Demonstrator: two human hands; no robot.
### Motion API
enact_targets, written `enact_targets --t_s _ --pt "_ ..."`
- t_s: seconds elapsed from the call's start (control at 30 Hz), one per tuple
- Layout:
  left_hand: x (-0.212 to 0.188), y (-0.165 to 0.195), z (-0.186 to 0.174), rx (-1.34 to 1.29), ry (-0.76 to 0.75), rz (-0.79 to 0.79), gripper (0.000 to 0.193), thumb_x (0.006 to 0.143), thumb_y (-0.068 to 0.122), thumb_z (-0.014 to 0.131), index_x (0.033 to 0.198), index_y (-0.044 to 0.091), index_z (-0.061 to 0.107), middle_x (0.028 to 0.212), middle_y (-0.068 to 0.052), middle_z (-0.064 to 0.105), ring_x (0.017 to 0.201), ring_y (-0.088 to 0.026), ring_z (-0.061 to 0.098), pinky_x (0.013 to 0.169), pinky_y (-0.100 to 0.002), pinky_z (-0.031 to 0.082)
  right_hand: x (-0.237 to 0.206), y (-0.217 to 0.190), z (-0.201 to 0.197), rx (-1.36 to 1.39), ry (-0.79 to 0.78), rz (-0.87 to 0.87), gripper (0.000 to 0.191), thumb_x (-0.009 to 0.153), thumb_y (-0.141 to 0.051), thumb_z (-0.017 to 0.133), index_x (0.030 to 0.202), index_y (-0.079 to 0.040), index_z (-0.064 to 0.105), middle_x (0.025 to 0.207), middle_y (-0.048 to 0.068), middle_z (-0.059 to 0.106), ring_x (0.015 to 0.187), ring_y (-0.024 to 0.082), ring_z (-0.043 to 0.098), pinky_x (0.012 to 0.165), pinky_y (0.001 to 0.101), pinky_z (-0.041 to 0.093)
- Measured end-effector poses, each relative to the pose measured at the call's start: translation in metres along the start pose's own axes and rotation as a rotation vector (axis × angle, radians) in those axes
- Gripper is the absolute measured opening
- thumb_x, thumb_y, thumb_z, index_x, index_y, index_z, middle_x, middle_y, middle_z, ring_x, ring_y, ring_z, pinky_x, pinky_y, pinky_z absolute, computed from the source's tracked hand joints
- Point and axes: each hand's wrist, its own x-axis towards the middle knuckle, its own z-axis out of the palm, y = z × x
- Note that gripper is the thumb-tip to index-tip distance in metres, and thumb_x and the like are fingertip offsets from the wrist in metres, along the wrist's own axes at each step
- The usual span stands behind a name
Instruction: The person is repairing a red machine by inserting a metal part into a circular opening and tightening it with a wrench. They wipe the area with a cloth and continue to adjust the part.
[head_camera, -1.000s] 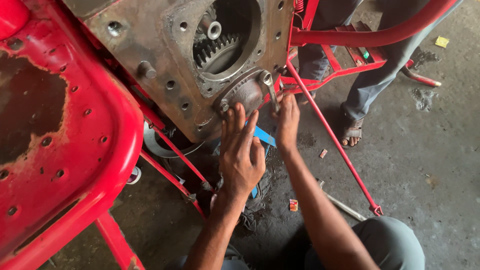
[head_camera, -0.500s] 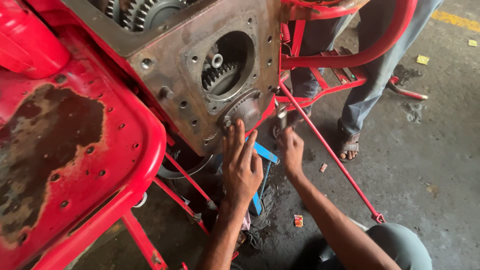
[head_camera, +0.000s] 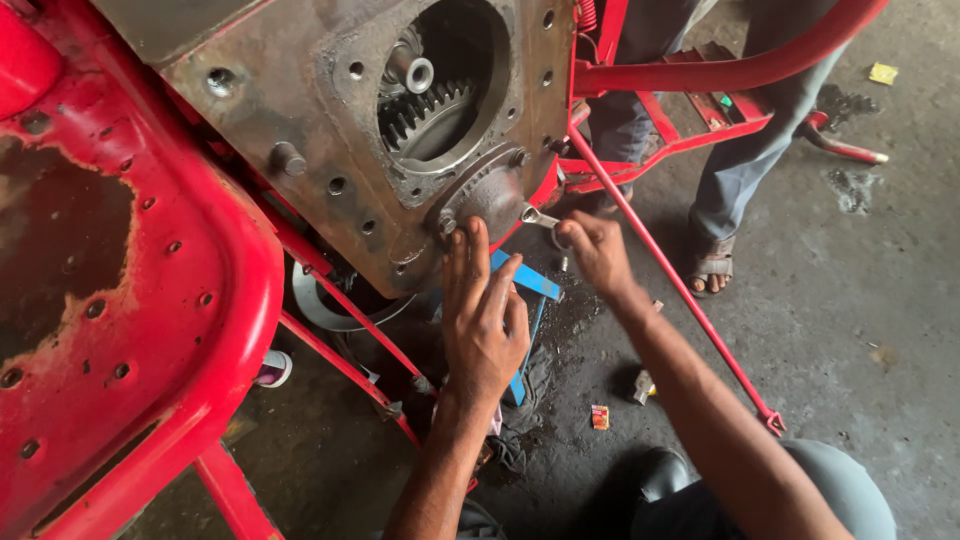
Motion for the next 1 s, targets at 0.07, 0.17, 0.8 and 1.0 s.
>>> enact_targets --t_s 0.07,0.17,0.8,1.0 --pt "0.001 0.001 -0.001 -0.004 -0.001 -0.006 0.033 0.092 -0.002 0.060 0.124 0.002 0.068 0.162 -0.025 0.038 0.151 -0.048 0.039 0.124 -0.059 0.034 0.006 -0.001 -0.003 -0.037 -0.037 -0.006 0.051 0.106 -0.046 0.056 0.081 -0.002 0.060 0.066 -0.001 0.048 0.066 0.007 0.043 0.058 0.0303 0.038" --pt "0.002 0.002 -0.002 -0.021 0.012 -0.014 0.030 0.094 -0.001 0.059 0.122 0.002 0.068 0.162 -0.025 0.039 0.151 -0.048 0.039 0.125 -0.058 0.035 0.007 0.004 0.006 0.008 0.013 -0.049 0.055 0.107 -0.050 0.053 0.080 -0.002 0.056 0.068 -0.001 0.047 0.069 0.007 0.044 0.059 0.0300 0.039" --pt "-0.005 0.003 -0.006 -0.090 -0.041 -0.073 0.031 0.096 0.004 0.058 0.124 0.002 0.070 0.161 -0.027 0.039 0.152 -0.048 0.039 0.126 -0.061 0.032 -0.004 0.005 0.037 0.283 0.264 0.128 0.048 0.109 -0.051 0.047 0.091 -0.008 0.055 0.080 -0.001 0.049 0.072 0.007 0.046 0.063 0.0255 0.040" --pt "-0.006 0.006 -0.002 -0.097 -0.027 -0.079 0.032 0.093 0.003 0.058 0.124 0.000 0.068 0.161 -0.028 0.038 0.151 -0.049 0.039 0.126 -0.061 0.031 -0.018 0.010 0.052 0.387 0.355 0.184 0.044 0.108 -0.050 0.047 0.090 -0.011 0.054 0.076 -0.004 0.049 0.065 0.006 0.045 0.058 0.0246 0.036"
